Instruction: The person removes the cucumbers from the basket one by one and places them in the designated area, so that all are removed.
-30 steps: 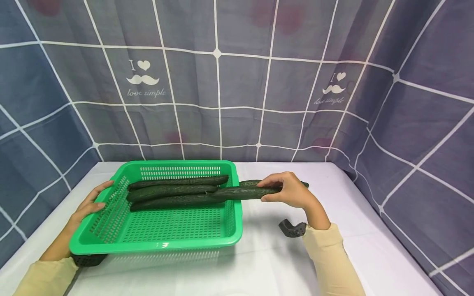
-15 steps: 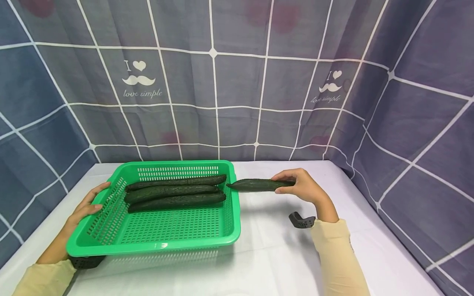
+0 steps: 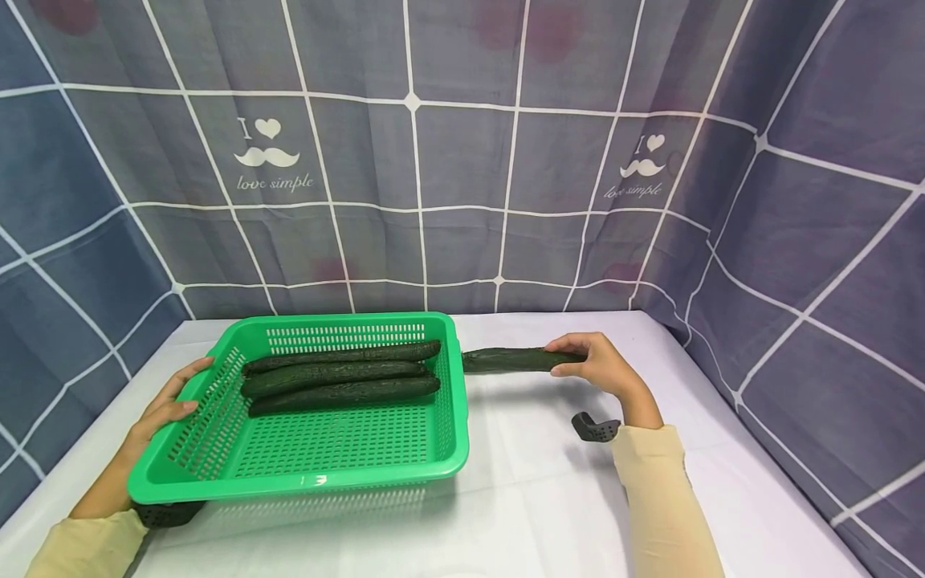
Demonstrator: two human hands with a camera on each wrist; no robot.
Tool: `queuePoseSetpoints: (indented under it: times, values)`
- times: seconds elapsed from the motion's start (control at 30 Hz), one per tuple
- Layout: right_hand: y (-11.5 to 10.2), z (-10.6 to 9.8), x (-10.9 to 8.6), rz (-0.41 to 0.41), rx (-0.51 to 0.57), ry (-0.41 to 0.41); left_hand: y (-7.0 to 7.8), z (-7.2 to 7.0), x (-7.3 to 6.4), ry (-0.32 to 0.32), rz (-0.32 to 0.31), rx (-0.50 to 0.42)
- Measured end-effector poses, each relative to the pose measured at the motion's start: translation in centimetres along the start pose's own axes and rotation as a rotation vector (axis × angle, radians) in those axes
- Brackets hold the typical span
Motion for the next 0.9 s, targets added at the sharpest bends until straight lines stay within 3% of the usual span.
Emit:
queuePoseSetpoints:
  times: [0.37,0.73,0.9]
  values:
    - [2.4,2.0,0.5,-0.025,-0.106,-0.019,0.0,-0.1,-0.1,-0.009,-0.013,-0.037]
    - [3.1,3.9,0.7,0.002,-0.245,0.041,0.0,0.1,0.0,-0.033,-0.014,-0.083]
    - [3.1,4.3,0.9,0.005,-0.27,0.034,-0.4,-0.6,0.1,0.034,0.0,0.085]
Point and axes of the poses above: each hand's wrist, its own x-axis towards the middle knuckle, its own z-axis out of the palm, y = z × x, the point moved 2 cm from there along x, towards the middle knuckle, and after that the axes turned 7 degrees about -z, right-handed, at the moved point
